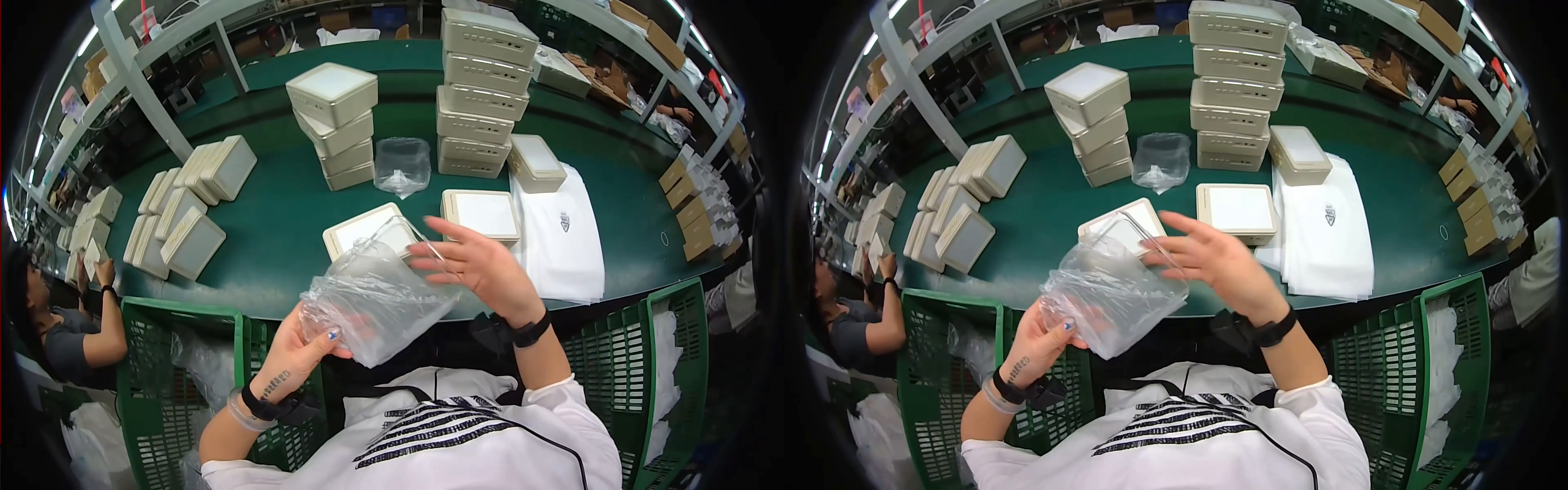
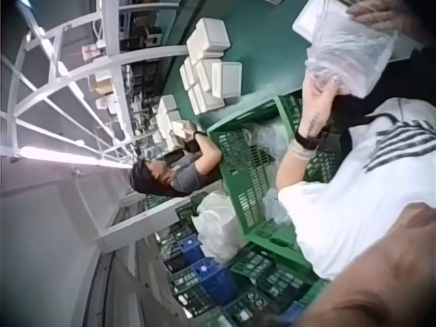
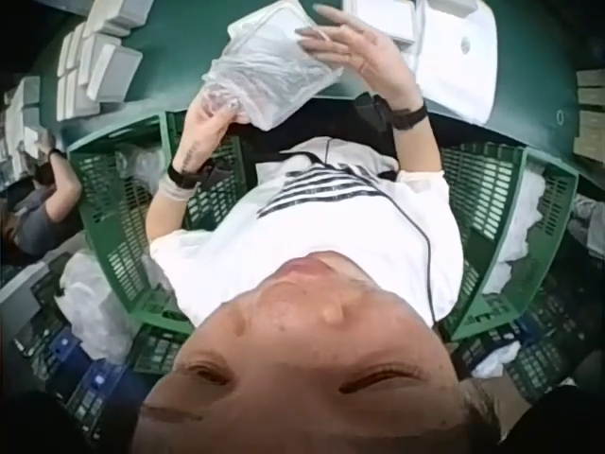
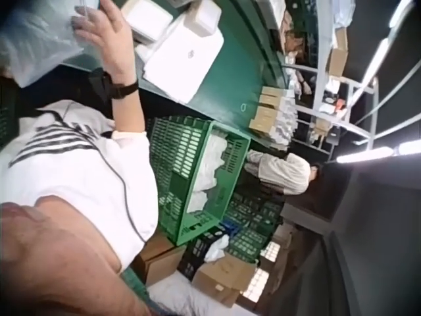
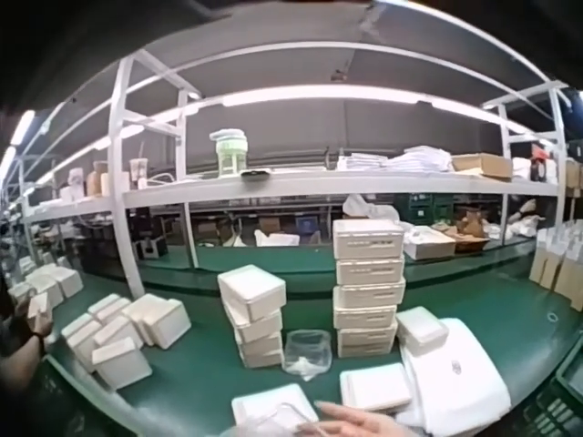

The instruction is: Stacking small white boxes and placing them into individual plastic bags on a production line.

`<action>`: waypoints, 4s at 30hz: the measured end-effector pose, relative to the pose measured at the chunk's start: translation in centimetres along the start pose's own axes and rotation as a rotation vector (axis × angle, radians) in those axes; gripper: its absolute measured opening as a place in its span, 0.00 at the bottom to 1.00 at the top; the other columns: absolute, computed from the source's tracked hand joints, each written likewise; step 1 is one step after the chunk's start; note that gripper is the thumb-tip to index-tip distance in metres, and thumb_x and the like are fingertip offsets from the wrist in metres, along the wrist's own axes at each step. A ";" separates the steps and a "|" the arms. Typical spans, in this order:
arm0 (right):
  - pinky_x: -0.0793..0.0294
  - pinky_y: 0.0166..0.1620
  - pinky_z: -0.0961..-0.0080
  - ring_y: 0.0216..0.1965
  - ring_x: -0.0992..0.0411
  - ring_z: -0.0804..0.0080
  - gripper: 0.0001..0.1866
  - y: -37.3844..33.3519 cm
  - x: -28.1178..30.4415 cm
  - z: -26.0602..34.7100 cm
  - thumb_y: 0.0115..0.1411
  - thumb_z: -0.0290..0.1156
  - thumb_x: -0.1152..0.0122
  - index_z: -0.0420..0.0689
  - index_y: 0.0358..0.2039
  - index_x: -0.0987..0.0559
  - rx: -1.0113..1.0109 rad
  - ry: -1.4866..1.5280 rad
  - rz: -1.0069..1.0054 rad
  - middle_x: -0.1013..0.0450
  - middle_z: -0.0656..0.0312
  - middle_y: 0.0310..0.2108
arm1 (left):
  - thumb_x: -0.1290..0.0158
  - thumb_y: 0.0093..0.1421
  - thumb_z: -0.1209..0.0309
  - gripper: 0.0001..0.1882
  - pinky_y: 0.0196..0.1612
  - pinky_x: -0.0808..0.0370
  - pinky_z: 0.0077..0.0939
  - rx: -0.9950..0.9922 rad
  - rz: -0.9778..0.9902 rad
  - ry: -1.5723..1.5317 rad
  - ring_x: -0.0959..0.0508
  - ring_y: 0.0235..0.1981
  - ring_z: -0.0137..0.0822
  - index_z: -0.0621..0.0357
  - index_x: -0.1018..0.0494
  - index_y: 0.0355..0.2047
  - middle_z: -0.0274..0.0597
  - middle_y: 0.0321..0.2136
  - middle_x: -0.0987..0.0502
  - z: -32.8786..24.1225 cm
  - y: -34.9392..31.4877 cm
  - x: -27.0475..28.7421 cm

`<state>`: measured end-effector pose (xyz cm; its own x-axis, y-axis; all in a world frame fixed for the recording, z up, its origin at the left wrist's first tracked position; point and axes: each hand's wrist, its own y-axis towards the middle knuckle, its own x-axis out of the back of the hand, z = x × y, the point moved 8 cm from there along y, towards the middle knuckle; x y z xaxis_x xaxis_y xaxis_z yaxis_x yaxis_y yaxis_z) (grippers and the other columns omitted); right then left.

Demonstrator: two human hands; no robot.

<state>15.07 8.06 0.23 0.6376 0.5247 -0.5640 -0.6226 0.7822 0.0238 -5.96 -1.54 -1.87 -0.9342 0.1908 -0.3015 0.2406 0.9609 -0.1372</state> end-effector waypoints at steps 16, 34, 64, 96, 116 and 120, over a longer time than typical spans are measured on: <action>0.22 0.49 0.73 0.45 0.23 0.64 0.23 2.1 2.5 1.1 0.66 0.32 0.47 0.32 0.57 0.33 0.092 -0.154 -0.166 0.24 0.48 0.45 | 0.53 0.66 0.70 0.15 0.43 0.28 0.21 -0.132 -0.962 1.307 0.23 0.39 0.30 0.64 0.29 0.50 0.41 0.42 0.23 -10.7 -22.7 28.7; 0.41 0.63 0.64 0.63 0.41 0.62 0.45 0.8 -2.4 -2.8 0.55 0.34 0.34 0.41 0.68 0.49 0.165 -0.410 -0.015 0.41 0.50 0.62 | 0.37 0.46 0.43 0.63 0.56 0.32 0.50 -0.021 0.260 0.045 0.35 0.60 0.48 0.45 0.69 0.70 0.56 0.62 0.45 0.5 3.5 -4.2; 0.47 0.59 0.58 0.62 0.45 0.48 0.70 -4.2 -5.0 6.7 0.38 0.45 0.24 0.46 0.68 0.69 0.707 -1.530 -0.121 0.39 0.41 0.60 | 0.52 0.61 0.42 0.41 0.53 0.28 0.39 -0.058 -0.317 -0.072 0.32 0.57 0.44 0.48 0.52 0.67 0.45 0.61 0.39 1.7 4.5 5.5; 0.48 0.61 0.51 0.61 0.42 0.51 0.59 1.2 8.0 8.1 0.37 0.39 0.23 0.46 0.67 0.49 0.181 -2.005 0.098 0.45 0.50 0.65 | 0.30 0.36 0.48 0.50 0.41 0.26 0.39 -0.290 0.829 1.333 0.24 0.32 0.58 0.65 0.36 0.54 0.77 0.63 0.58 -1.1 15.0 -13.5; 0.51 0.63 0.52 0.60 0.40 0.52 0.63 2.2 9.8 8.5 0.37 0.41 0.24 0.44 0.68 0.53 0.175 -1.768 0.063 0.39 0.48 0.62 | 0.34 0.41 0.47 0.49 0.43 0.26 0.37 -0.155 1.242 1.239 0.24 0.37 0.56 0.60 0.39 0.59 0.77 0.63 0.57 1.0 10.7 -15.5; 0.55 0.65 0.51 0.62 0.40 0.53 0.65 2.7 12.7 7.3 0.38 0.42 0.24 0.45 0.69 0.58 0.080 -1.714 0.054 0.37 0.47 0.60 | 0.36 0.42 0.46 0.55 0.44 0.26 0.39 -0.187 1.067 1.124 0.23 0.34 0.58 0.68 0.45 0.62 0.80 0.62 0.57 -0.6 12.2 -13.5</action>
<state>24.80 19.26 -0.79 0.3720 0.2398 0.8967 -0.6694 0.7386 0.0802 9.47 7.67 1.08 -0.0894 0.7400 0.6666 0.9409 0.2823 -0.1871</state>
